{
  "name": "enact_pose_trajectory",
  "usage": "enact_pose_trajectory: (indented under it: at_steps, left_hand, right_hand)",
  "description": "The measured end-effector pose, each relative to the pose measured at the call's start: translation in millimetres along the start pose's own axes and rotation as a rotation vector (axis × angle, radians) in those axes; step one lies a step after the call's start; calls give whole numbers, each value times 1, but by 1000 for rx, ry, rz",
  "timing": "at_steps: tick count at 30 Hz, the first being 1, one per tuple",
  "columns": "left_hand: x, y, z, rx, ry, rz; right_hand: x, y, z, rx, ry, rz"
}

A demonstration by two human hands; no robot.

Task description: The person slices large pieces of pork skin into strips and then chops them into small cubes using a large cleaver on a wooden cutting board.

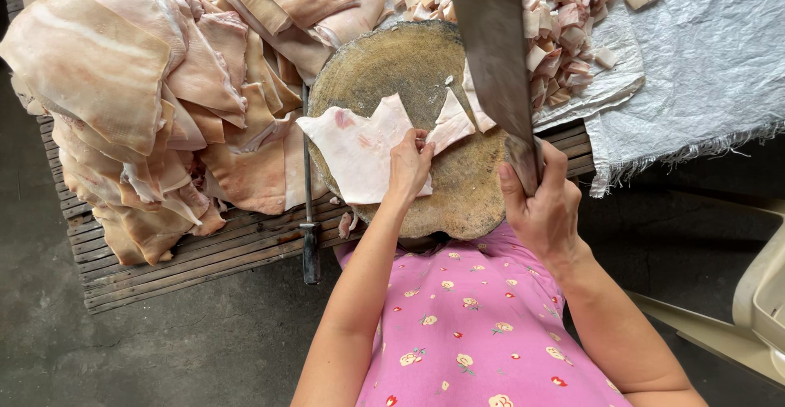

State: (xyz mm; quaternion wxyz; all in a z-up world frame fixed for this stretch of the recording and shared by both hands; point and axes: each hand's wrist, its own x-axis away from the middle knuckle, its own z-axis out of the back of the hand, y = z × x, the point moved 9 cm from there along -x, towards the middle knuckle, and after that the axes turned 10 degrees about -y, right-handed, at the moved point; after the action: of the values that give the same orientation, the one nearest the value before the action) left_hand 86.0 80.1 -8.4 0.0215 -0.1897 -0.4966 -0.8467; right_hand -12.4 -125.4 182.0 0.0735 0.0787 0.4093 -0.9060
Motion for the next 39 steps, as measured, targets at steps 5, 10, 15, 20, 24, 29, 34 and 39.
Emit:
enact_pose_trajectory:
  at_steps: [5,10,15,20,24,29,34,39]
  left_hand:
    - [2,1,0,-21,-3,17]
    - [7,4,-3,-129,-10,-67]
    - [3,4,-14,-155,-74,-112]
    - [8,-25,-16,181,-274,164]
    - [-1,-6,-9,386,-341,44]
    - [-20,-1,-10,54,-220,53]
    - [-14,7,0,-92,74,-129]
    - [-16,-10,-7,5,29,-33]
  right_hand:
    - [2,34,-71,71,-229,-227]
    - [21,88,-119,315,-467,-468]
    - [-22,98,-130,263,-423,-401]
    - [-63,105,-119,-19,-431,-420]
    - [1,116,-84,-273,-421,-711]
    - [35,92,-51,-41,-332,-578]
    - [17,58,-30,-19,-261,-440]
    - [3,30,-32,-111,-104,-176]
